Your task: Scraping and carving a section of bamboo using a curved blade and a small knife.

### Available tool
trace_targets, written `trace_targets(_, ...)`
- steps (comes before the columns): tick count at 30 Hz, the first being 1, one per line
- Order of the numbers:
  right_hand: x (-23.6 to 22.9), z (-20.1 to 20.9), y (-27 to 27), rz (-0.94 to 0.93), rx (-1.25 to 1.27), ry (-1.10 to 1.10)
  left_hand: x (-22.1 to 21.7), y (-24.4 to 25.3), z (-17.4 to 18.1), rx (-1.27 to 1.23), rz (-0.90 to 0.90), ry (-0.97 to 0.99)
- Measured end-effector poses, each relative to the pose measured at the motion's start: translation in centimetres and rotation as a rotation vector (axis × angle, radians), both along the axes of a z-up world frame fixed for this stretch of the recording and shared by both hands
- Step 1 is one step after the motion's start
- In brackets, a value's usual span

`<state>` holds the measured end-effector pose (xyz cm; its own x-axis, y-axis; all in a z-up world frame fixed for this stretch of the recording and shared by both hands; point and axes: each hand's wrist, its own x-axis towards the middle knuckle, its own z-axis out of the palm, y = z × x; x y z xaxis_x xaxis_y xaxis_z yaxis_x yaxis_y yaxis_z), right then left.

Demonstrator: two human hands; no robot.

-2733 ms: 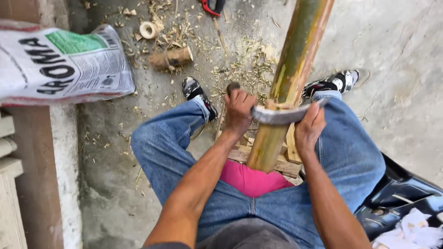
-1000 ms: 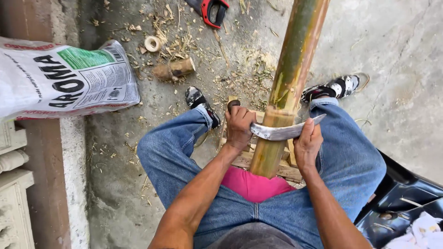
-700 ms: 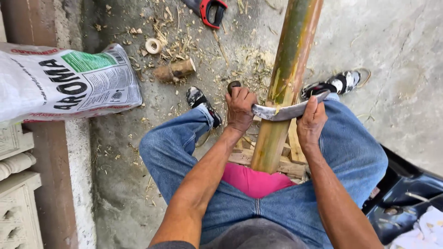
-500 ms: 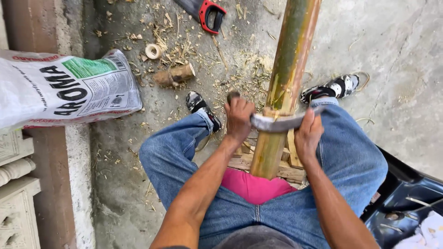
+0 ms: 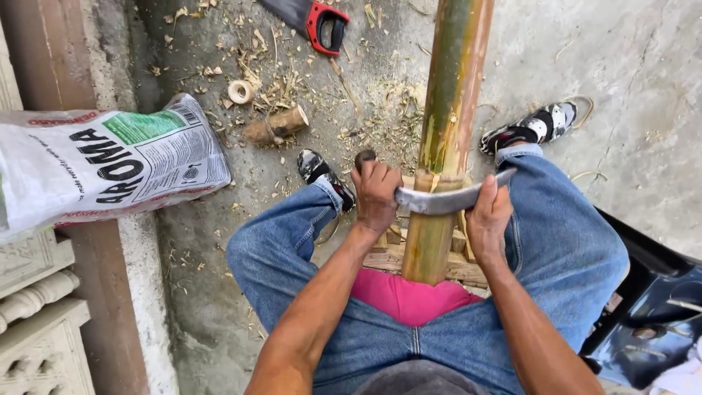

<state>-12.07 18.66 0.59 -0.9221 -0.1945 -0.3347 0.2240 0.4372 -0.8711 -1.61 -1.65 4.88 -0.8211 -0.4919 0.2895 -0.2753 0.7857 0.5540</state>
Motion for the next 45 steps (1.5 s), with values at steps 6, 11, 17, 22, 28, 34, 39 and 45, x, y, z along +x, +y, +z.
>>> trace_targets(6, -5.6, -0.4, -4.5, 0.056, -0.005, 0.215, -4.5, -2.9, -1.3, 0.005, 0.042, -0.125)
trace_targets(11, -0.8, 2.5, -2.0, 0.012, 0.045, 0.032, -0.1, 0.0, -2.1, -0.016, 0.011, -0.078)
trace_targets(17, -8.9, -2.2, -6.1, 0.069, 0.055, 0.138, -7.0, -5.3, -7.2, -0.094, 0.004, -0.028)
trace_targets(22, -20.2, -1.3, -12.0, 0.137, -0.117, 0.114, -16.9, -10.8, -1.4, -0.190, 0.059, 0.008)
trace_targets(28, -15.3, 4.6, -9.3, 0.240, -0.236, -0.032, -11.5, -7.4, 1.0, -0.090, 0.043, -0.004)
trace_targets(34, 1.7, 0.8, -0.3, -0.083, 0.021, -0.216, 0.9, 0.2, 2.1, -0.066, -0.093, -0.175)
trace_targets(39, 2.2, -1.7, -0.4, -0.085, 0.095, 0.001, 0.0, -0.4, 2.7, -0.088, -0.130, -0.130)
trace_targets(45, 0.0, -2.0, -1.5, -0.084, 0.069, 0.029, -1.3, -1.8, 0.1, -0.175, -0.157, -0.136)
